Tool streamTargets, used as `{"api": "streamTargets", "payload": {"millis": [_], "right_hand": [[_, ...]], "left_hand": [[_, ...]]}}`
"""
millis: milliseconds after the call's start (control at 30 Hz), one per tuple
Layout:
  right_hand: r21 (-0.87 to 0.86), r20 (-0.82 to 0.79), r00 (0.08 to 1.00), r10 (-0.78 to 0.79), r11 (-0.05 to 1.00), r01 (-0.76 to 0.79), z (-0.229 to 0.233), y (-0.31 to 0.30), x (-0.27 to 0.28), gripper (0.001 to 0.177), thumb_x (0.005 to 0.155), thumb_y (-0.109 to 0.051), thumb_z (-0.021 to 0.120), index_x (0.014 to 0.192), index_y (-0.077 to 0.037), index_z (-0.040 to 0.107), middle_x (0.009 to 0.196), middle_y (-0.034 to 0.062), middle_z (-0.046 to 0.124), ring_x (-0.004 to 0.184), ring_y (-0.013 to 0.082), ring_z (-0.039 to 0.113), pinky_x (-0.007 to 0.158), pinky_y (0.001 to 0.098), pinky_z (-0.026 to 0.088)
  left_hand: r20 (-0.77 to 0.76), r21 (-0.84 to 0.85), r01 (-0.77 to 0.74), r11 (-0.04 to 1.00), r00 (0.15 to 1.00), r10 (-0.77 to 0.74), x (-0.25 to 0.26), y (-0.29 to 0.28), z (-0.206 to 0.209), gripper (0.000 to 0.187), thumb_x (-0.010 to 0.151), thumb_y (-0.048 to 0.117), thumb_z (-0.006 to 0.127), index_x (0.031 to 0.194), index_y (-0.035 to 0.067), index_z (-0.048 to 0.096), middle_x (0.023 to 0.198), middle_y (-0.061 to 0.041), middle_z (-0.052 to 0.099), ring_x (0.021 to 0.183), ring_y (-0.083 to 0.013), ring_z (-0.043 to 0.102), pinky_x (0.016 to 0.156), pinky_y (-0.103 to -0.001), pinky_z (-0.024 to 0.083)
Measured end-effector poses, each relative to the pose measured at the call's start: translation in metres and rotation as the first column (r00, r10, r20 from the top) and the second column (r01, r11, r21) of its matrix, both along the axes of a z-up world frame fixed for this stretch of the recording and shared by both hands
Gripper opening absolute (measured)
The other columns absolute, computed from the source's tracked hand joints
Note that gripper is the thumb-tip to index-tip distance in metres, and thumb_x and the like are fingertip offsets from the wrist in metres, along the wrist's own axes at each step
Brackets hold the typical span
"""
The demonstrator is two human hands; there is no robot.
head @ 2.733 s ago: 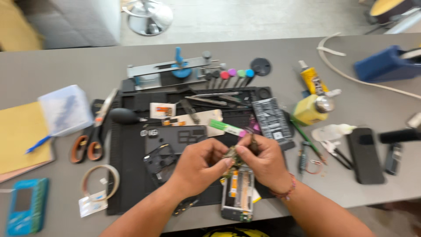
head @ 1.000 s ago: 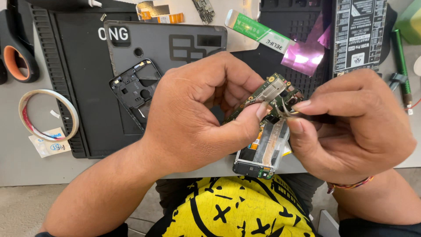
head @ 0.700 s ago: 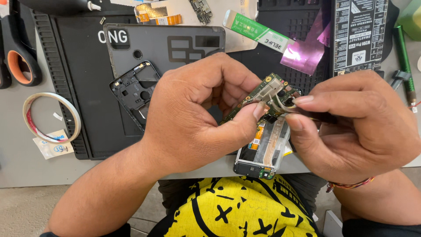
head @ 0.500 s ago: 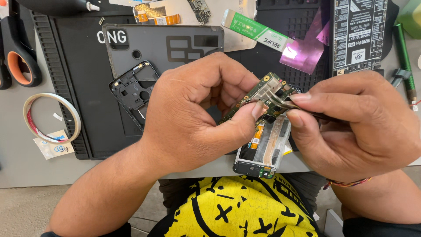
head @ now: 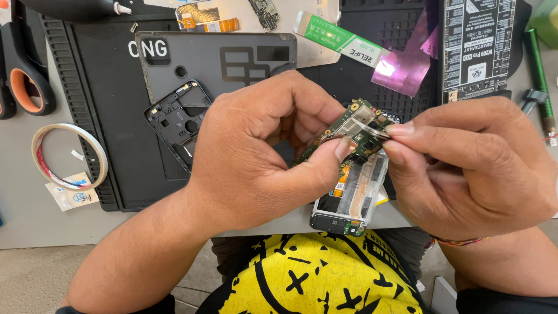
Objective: The person assembles a smartphone by connecting ribbon cables to the motherboard, placing the battery into the chassis, and securing components with a green tool. The person handles the motherboard, battery, and phone chassis throughout the process.
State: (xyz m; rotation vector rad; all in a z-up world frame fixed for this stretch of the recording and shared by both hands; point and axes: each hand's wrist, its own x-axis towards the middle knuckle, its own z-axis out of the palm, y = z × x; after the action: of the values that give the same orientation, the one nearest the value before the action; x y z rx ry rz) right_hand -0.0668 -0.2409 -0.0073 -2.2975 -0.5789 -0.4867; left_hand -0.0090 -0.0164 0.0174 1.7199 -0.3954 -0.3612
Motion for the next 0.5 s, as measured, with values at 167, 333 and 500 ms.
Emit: {"api": "streamTargets", "payload": {"millis": [167, 333, 500], "right_hand": [[-0.001, 0.007, 1.0, -0.01, 1.0, 0.01, -0.0013, -0.0008, -0.0008, 0.012, 0.098, 0.004, 0.077, 0.096, 0.012, 0.068, 0.09, 0.0305, 0.07, 0.076, 0.0324, 0.065, 0.064, 0.0386, 0.053], [-0.001, 0.019, 1.0, -0.008, 1.0, 0.008, -0.0024, -0.0006, 0.0001, 0.012, 0.097, 0.008, 0.079, 0.094, 0.013, 0.068, 0.088, 0.0311, 0.071, 0.075, 0.0329, 0.065, 0.063, 0.0383, 0.053], [-0.008, 0.004, 1.0, -0.02, 1.0, 0.02, -0.0008, 0.0002, -0.0015, 0.012, 0.097, 0.003, 0.079, 0.096, 0.01, 0.069, 0.09, 0.0304, 0.071, 0.075, 0.032, 0.065, 0.064, 0.0381, 0.052]], "left_hand": [[-0.016, 0.003, -0.002, 1.0, 1.0, 0.002, -0.0007, -0.0006, 0.0005, 0.009, 0.087, 0.01, 0.071, 0.095, 0.008, 0.067, 0.081, 0.001, 0.065, 0.068, -0.0062, 0.057, 0.062, -0.019, 0.05], [-0.013, 0.01, -0.003, 1.0, 1.0, 0.003, -0.0009, -0.0006, -0.0005, 0.009, 0.087, 0.011, 0.071, 0.095, 0.008, 0.067, 0.081, 0.002, 0.065, 0.068, -0.0061, 0.057, 0.062, -0.019, 0.05], [-0.002, 0.015, -0.005, 1.0, 1.0, 0.005, -0.0007, -0.0009, -0.0008, 0.009, 0.087, 0.01, 0.071, 0.094, 0.009, 0.066, 0.08, 0.002, 0.064, 0.068, -0.0063, 0.056, 0.061, -0.019, 0.05]]}}
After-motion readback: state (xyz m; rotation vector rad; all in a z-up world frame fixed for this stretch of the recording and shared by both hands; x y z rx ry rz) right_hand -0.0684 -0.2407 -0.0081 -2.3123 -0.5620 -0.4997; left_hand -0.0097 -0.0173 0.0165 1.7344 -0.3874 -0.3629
